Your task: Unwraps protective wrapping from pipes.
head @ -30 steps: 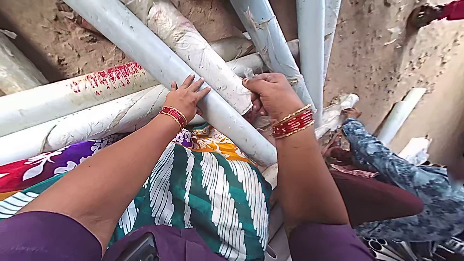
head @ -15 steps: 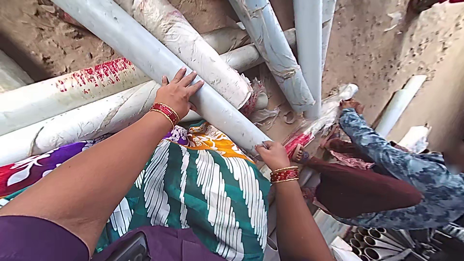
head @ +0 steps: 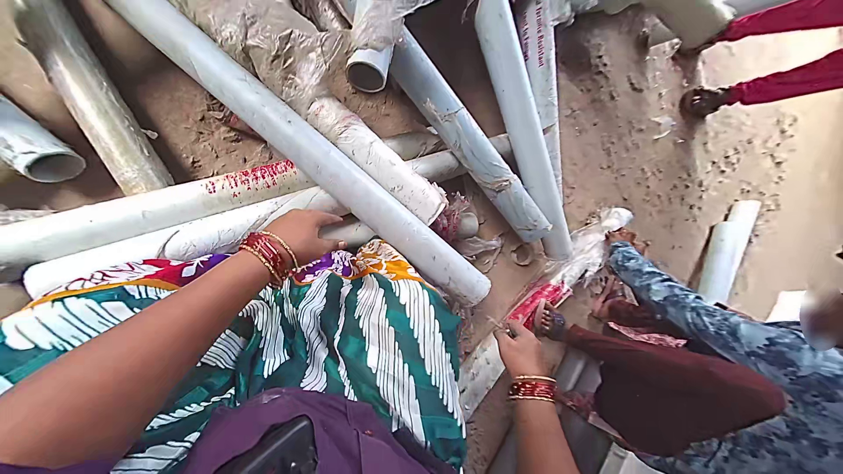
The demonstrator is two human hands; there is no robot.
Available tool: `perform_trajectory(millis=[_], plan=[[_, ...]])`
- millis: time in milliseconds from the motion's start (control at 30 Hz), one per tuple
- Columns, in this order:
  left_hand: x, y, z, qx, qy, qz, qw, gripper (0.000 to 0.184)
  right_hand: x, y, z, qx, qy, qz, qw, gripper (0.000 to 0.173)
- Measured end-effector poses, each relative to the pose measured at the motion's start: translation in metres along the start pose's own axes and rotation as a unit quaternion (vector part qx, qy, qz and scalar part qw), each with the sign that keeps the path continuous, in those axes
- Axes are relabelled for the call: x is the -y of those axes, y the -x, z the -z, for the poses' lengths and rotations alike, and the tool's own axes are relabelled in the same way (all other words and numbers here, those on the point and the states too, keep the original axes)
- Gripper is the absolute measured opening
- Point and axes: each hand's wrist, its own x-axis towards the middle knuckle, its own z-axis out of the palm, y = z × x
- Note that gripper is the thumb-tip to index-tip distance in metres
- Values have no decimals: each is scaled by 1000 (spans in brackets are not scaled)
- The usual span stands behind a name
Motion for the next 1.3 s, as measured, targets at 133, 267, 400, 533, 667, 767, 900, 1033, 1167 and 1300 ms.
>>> perform_trajectory(millis=[133,267,400,533,667,767,900,1033,1167,1300], plan=[[-2,43,-6,20,15,-8,1000,52,24,5,8,-63,-197,63,976,53],[-23,45,-22,61,202,-84,974,52,92,38,39,212,-528,166,806,79],[-37,53,-14,136,444,-193,865,44,162,73,43,380,-464,247,761,80],[-23,60,10,122,454,-201,859,22,204,92,31,370,-425,238,791,74],[-7,62,31,91,428,-189,879,11,234,104,22,322,-429,204,819,70],[-1,69,40,115,474,-160,858,19,250,110,18,317,-453,208,807,68],[7,79,47,117,476,-81,868,17,263,118,14,292,-434,240,818,73],[20,98,62,12,204,-79,976,21,271,130,7,136,-382,230,885,59],[24,105,55,16,86,-161,983,50,264,136,-9,214,-328,213,895,46],[17,98,37,-6,334,-186,924,30,264,143,-19,317,-429,189,824,57]])
